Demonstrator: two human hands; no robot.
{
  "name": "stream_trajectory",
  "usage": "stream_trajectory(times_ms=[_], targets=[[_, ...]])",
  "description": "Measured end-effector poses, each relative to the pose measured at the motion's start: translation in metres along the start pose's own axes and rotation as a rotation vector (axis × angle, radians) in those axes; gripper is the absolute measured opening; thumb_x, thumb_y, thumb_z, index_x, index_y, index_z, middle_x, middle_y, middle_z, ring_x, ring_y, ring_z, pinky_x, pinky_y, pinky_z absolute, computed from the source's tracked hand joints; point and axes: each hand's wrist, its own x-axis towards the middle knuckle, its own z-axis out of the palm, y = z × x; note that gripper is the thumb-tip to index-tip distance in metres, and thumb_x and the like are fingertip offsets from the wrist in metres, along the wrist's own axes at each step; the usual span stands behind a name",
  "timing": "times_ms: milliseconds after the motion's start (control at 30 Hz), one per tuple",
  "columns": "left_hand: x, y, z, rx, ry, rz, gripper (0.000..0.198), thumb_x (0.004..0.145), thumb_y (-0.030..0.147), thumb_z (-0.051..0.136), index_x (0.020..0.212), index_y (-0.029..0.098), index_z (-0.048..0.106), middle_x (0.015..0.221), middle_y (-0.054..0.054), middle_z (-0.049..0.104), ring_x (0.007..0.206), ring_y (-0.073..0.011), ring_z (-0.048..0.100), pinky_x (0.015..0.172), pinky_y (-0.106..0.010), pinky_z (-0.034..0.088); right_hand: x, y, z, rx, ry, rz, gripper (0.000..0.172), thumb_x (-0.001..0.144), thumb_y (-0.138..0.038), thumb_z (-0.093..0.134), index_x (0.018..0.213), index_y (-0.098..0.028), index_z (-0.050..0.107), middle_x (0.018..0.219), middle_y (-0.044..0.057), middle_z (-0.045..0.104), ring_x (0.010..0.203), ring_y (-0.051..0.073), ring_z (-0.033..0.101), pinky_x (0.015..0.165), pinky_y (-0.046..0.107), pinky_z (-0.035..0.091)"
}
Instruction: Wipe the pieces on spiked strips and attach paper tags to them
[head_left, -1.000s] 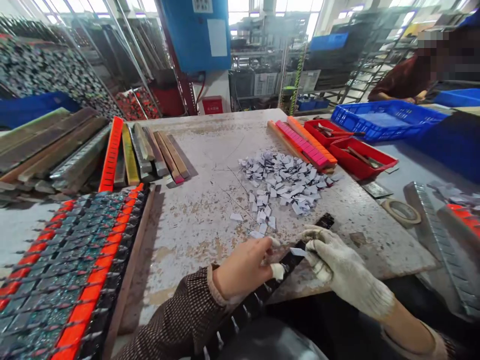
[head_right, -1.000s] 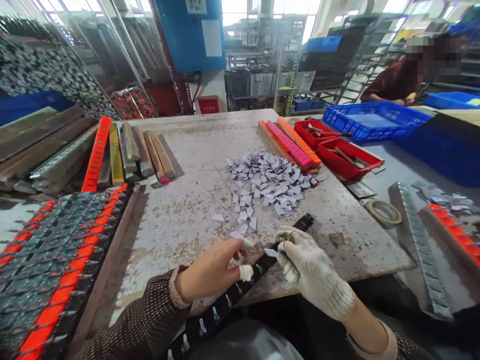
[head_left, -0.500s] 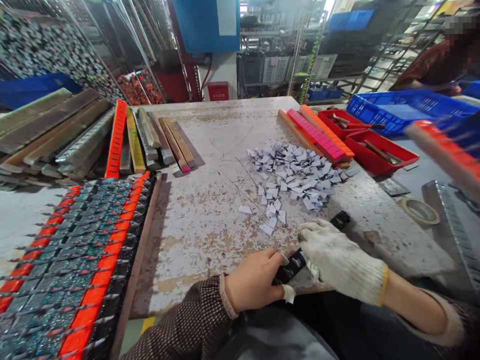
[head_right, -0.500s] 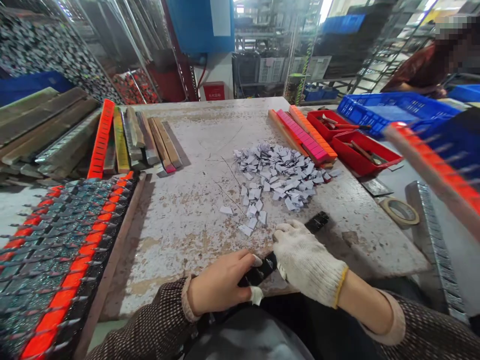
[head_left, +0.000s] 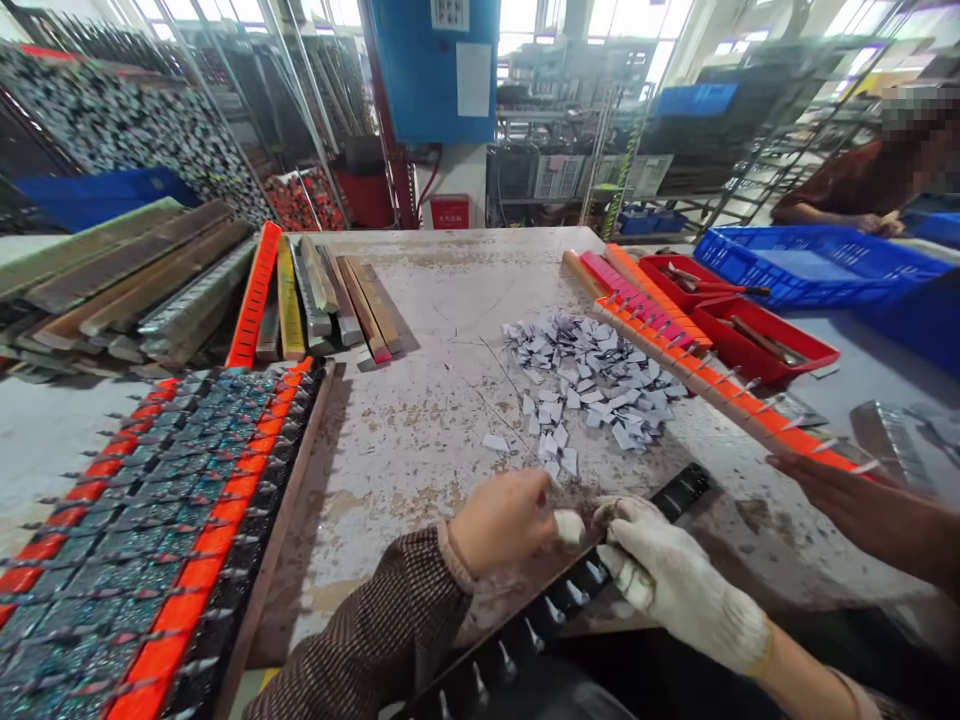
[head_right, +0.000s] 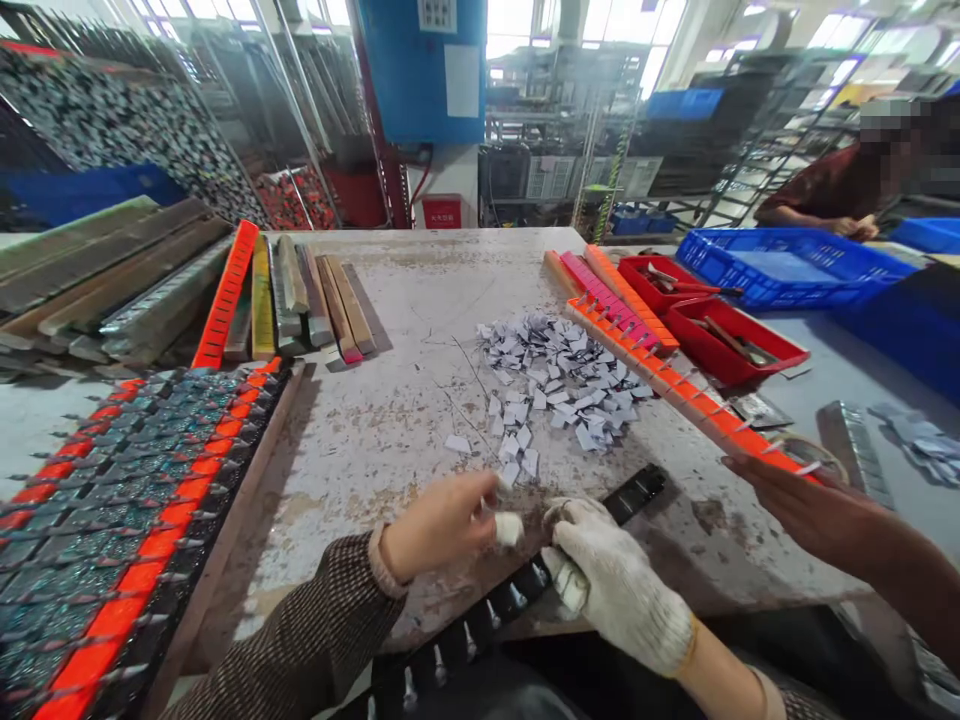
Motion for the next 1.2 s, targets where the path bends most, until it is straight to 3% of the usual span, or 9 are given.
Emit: stream_trajectory(times_ms=[100, 200, 300, 433, 600, 833, 967, 1200], targets=[[0.039, 0.002, -0.002, 0.115, 0.139, -0.077, 0.032, 0.094, 0.027, 0.064, 0.123, 0.016, 0.057, 0.124, -0.015, 0.064, 0.115, -0.0293, 0.062, 0.094, -0.039, 0.050, -0.006, -0.010, 0.009, 0.068, 0.026, 0.021, 0.011, 0.095, -0.026, 0.055, 0.087, -0.027, 0.063, 0.100, 0.006, 0.069, 0.094, 0.022, 0.069, 0.088, 0.039, 0.060], [0.073, 0.006, 0.006, 0.185, 0.117, -0.062, 0.038, 0.089, 0.033, 0.070, 0.119, 0.013, 0.059, 0.124, -0.019, 0.061, 0.120, -0.0352, 0.057, 0.099, -0.045, 0.049, -0.011, -0.011, 0.007, 0.126, 0.091, 0.066, 0.012, 0.096, -0.032, 0.055, 0.087, -0.028, 0.063, 0.108, 0.007, 0.069, 0.102, 0.023, 0.070, 0.090, 0.040, 0.061], [0.089, 0.004, 0.014, 0.230, 0.058, -0.022, 0.034, 0.087, 0.036, 0.071, 0.113, 0.015, 0.065, 0.121, -0.017, 0.062, 0.117, -0.0353, 0.059, 0.097, -0.044, 0.050, -0.020, 0.001, -0.004, 0.146, 0.187, 0.133, 0.016, 0.098, -0.034, 0.053, 0.087, -0.029, 0.064, 0.114, 0.008, 0.069, 0.104, 0.024, 0.070, 0.087, 0.040, 0.063], [0.088, -0.005, 0.015, 0.261, -0.015, 0.044, 0.031, 0.091, 0.021, 0.058, 0.121, 0.024, 0.067, 0.119, -0.010, 0.064, 0.107, -0.0270, 0.063, 0.092, -0.037, 0.051, -0.031, 0.021, -0.021, 0.124, 0.261, 0.176, 0.014, 0.097, -0.034, 0.056, 0.089, -0.028, 0.066, 0.115, 0.009, 0.070, 0.107, 0.026, 0.070, 0.088, 0.042, 0.063], [0.089, -0.006, 0.008, 0.324, -0.083, 0.106, 0.047, 0.088, 0.018, 0.057, 0.132, 0.033, 0.064, 0.118, -0.009, 0.063, 0.110, -0.0292, 0.061, 0.097, -0.042, 0.047, -0.027, 0.027, -0.030, 0.082, 0.316, 0.182, 0.008, 0.096, -0.028, 0.060, 0.095, -0.026, 0.068, 0.116, 0.009, 0.071, 0.107, 0.024, 0.070, 0.089, 0.039, 0.062], [0.110, -0.008, -0.002, 0.378, -0.137, 0.122, 0.034, 0.081, 0.019, 0.065, 0.114, 0.025, 0.068, 0.111, -0.010, 0.065, 0.104, -0.0297, 0.061, 0.086, -0.039, 0.049, -0.021, 0.025, -0.035, 0.020, 0.294, 0.142, 0.008, 0.096, -0.025, 0.061, 0.088, -0.025, 0.063, 0.115, 0.009, 0.071, 0.110, 0.025, 0.068, 0.092, 0.041, 0.060], [0.108, -0.012, -0.002, 0.384, -0.124, 0.158, 0.021, 0.084, 0.021, 0.064, 0.105, 0.024, 0.068, 0.116, -0.010, 0.065, 0.111, -0.0302, 0.058, 0.092, -0.041, 0.046, -0.024, 0.029, -0.034, 0.006, 0.309, 0.152, 0.008, 0.097, -0.024, 0.059, 0.090, -0.025, 0.063, 0.112, 0.008, 0.071, 0.105, 0.024, 0.069, 0.087, 0.040, 0.060], [0.097, -0.011, 0.005, 0.389, -0.082, 0.193, 0.028, 0.093, 0.018, 0.053, 0.119, 0.020, 0.062, 0.119, -0.012, 0.066, 0.116, -0.0299, 0.057, 0.104, -0.046, 0.039, -0.010, 0.030, -0.034, -0.019, 0.269, 0.178, 0.014, 0.097, -0.030, 0.058, 0.086, -0.024, 0.064, 0.112, 0.009, 0.072, 0.106, 0.027, 0.070, 0.094, 0.046, 0.059]])
